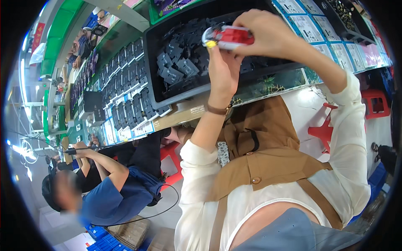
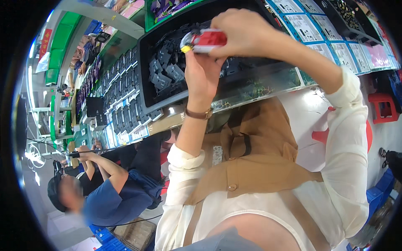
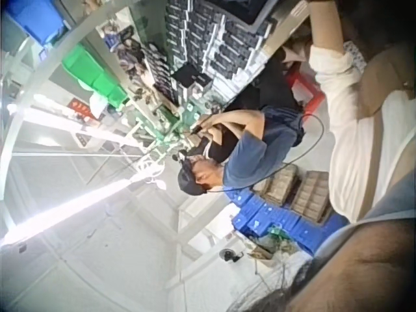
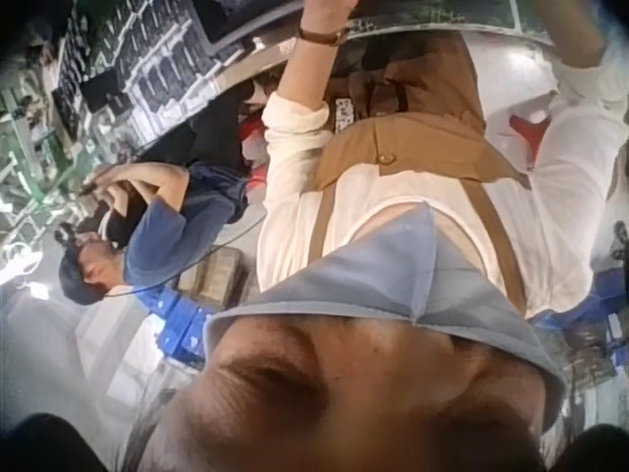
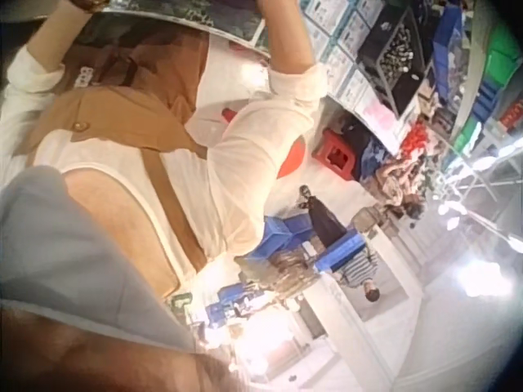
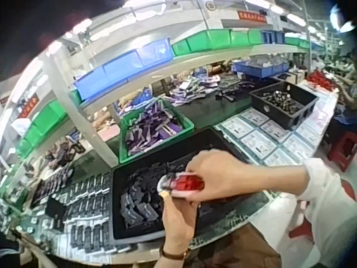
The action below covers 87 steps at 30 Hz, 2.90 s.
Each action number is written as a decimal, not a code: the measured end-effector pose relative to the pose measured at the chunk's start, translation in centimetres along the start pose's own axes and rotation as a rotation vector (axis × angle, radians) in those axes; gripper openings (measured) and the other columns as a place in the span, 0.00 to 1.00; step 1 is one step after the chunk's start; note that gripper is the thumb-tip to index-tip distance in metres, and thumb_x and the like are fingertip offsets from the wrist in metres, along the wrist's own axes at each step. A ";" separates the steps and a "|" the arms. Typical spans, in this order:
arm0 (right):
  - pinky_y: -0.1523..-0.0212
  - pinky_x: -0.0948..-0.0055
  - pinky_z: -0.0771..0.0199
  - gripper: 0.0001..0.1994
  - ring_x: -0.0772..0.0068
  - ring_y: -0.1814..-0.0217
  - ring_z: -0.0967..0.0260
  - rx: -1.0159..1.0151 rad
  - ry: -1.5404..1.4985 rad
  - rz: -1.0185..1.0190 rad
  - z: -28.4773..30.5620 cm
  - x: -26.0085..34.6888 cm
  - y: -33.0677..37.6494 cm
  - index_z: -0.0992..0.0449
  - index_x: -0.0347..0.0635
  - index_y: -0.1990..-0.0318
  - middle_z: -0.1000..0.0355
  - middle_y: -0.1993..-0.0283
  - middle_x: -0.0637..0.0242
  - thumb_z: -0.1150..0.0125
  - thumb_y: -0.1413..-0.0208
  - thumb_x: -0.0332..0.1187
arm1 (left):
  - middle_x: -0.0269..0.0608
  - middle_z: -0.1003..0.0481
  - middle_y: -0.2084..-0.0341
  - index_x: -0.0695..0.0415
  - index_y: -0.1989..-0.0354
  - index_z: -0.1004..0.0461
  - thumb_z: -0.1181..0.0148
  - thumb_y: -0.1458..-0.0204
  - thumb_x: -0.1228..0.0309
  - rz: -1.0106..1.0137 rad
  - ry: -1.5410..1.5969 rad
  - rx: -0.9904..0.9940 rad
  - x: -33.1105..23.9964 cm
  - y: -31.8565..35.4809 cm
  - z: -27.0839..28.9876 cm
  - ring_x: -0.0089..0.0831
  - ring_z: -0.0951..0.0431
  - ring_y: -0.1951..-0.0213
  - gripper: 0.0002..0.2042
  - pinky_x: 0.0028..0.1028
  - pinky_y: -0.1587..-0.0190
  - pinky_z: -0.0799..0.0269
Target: Assembling, inspecting, and packing plastic toy car components at a factory workstation.
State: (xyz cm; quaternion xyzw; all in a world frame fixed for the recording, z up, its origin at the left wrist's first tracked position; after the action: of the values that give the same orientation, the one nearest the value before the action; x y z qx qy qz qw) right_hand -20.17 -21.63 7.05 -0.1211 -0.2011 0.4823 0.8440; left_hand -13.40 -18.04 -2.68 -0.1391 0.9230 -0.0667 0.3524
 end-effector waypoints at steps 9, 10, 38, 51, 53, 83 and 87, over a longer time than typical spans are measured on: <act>0.61 0.64 0.29 0.20 0.56 0.62 0.29 0.143 0.235 -0.295 -7.4 -11.7 -2.5 0.26 0.36 0.65 0.28 0.64 0.52 0.46 0.48 0.48 | 0.52 0.35 0.50 0.58 0.47 0.42 0.76 0.39 0.54 -0.104 0.012 -0.279 -3.3 1.4 6.4 0.44 0.31 0.51 0.23 0.43 0.47 0.35; 0.60 0.61 0.29 0.23 0.53 0.61 0.29 0.188 0.317 -0.340 -9.6 -13.4 -1.9 0.27 0.34 0.64 0.29 0.63 0.49 0.45 0.49 0.50 | 0.52 0.35 0.50 0.59 0.47 0.42 0.77 0.39 0.54 -0.071 0.031 -0.261 -2.9 1.3 6.2 0.45 0.32 0.51 0.24 0.43 0.47 0.35; 0.59 0.80 0.29 0.23 0.80 0.67 0.32 0.071 -1.057 -0.673 -7.6 -11.9 5.2 0.28 0.37 0.59 0.27 0.63 0.62 0.53 0.43 0.52 | 0.50 0.34 0.51 0.58 0.47 0.43 0.77 0.39 0.52 -0.062 0.084 -0.223 -2.4 1.4 5.9 0.50 0.31 0.52 0.25 0.46 0.48 0.35; 0.49 0.77 0.36 0.21 0.72 0.53 0.33 -0.370 -0.638 -0.275 -1.0 -2.4 5.8 0.32 0.37 0.50 0.32 0.54 0.61 0.43 0.47 0.40 | 0.41 0.33 0.54 0.55 0.48 0.42 0.74 0.39 0.51 -0.099 0.142 -0.197 -3.0 1.7 5.3 0.36 0.30 0.53 0.23 0.39 0.50 0.33; 0.51 0.75 0.34 0.20 0.69 0.54 0.33 -0.470 -0.482 -0.224 0.3 -1.0 5.9 0.31 0.36 0.53 0.32 0.56 0.59 0.41 0.49 0.40 | 0.42 0.33 0.53 0.54 0.48 0.42 0.75 0.40 0.48 -0.113 0.156 -0.159 -3.1 1.5 4.9 0.37 0.30 0.53 0.25 0.39 0.50 0.33; 0.57 0.74 0.32 0.21 0.62 0.56 0.32 -0.404 -0.447 -0.125 -4.3 4.6 4.3 0.32 0.38 0.53 0.33 0.56 0.60 0.38 0.54 0.35 | 0.44 0.30 0.58 0.58 0.53 0.42 0.53 0.46 0.76 -0.291 -0.082 -0.200 -4.7 2.4 4.1 0.30 0.27 0.59 0.13 0.29 0.53 0.30; 0.58 0.76 0.32 0.18 0.78 0.59 0.34 -0.221 -0.881 -0.436 -7.5 1.1 5.1 0.32 0.35 0.50 0.29 0.62 0.64 0.46 0.45 0.35 | 0.46 0.29 0.58 0.58 0.52 0.42 0.54 0.45 0.75 -0.276 -0.083 -0.206 -4.9 2.5 4.5 0.32 0.28 0.56 0.13 0.30 0.52 0.30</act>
State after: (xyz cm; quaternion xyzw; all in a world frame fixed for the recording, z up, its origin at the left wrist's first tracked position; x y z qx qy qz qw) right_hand -20.15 -18.22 -1.45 0.0502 -0.6088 0.2761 0.7421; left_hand -7.48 -14.31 -3.47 -0.3026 0.8818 -0.0140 0.3615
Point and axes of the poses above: each hand's wrist, its own y-axis away from the middle knuckle, its own z-axis out of the back of the hand, x = y × z, the point moved 10 cm from there along -y, towards the middle knuckle
